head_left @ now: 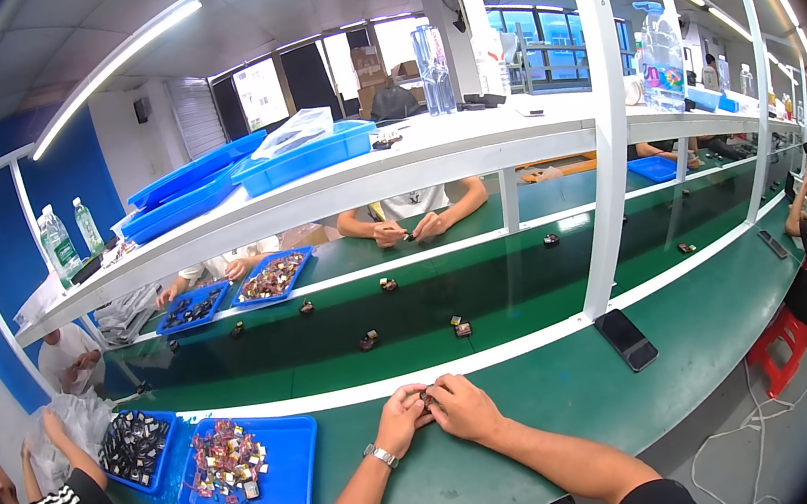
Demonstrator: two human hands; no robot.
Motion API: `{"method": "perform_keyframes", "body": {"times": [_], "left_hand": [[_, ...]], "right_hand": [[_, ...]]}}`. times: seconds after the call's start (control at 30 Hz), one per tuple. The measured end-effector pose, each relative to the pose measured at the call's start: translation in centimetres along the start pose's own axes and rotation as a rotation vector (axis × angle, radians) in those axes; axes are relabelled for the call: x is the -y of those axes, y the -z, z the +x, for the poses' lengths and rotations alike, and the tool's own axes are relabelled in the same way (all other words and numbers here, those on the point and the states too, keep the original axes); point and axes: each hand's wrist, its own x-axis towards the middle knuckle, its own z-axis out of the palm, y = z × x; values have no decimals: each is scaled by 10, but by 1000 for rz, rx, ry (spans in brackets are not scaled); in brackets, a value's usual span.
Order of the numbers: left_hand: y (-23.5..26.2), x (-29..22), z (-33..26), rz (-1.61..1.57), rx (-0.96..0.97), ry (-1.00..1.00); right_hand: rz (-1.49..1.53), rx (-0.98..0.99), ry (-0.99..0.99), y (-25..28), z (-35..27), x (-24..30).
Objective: Manual assembly of small electronic components on a production line conveyor.
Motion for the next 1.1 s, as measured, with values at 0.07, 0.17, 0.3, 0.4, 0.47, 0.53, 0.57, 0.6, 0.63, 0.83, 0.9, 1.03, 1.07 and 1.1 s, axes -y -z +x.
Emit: {"method": "perform_keyframes", "body": {"times": [0.07,0.17,0.3,0.4,0.47,0.53,0.57,0.6,0.63,0.83,0.9,1.03,1.07,1.1], "left_hand": [[-2,-1,-1,7,-13,7],[-2,0,-2,14,-8,-10],[-1,-1,0,-14,11,-10],[-1,3,1,17,-13,-43],[-2,3,1,36,-57,-58],[-4,2,0,45,-60,-62],[-5,2,0,53,-65,-67],[-5,2,0,54,-65,-65],[-5,1,0,56,-48,-61],[-1,2,0,-16,-4,-16],[-1,2,-1,-21,1,-5],[-1,-1,0,4,18,-17],[-1,-1,-1,15,25,-13],[-2,-1,-1,16,27,-15]], "right_hand": [[-8,8,-16,0,0,0],[-7,11,-19,-1,-2,0],[-2,-12,0,-3,-3,-4],[8,-13,9,-2,-3,-1],[23,-35,6,-1,0,2],[40,-53,-3,-1,-1,3],[43,-62,4,-1,0,2],[47,-69,12,-1,0,1],[47,-69,9,0,-1,1],[30,-23,18,-1,-2,-4],[53,-48,16,-2,-3,-4],[61,-36,-56,-4,-1,-2],[67,-27,-68,-3,-2,0],[71,-21,-77,-2,-1,0]]}}
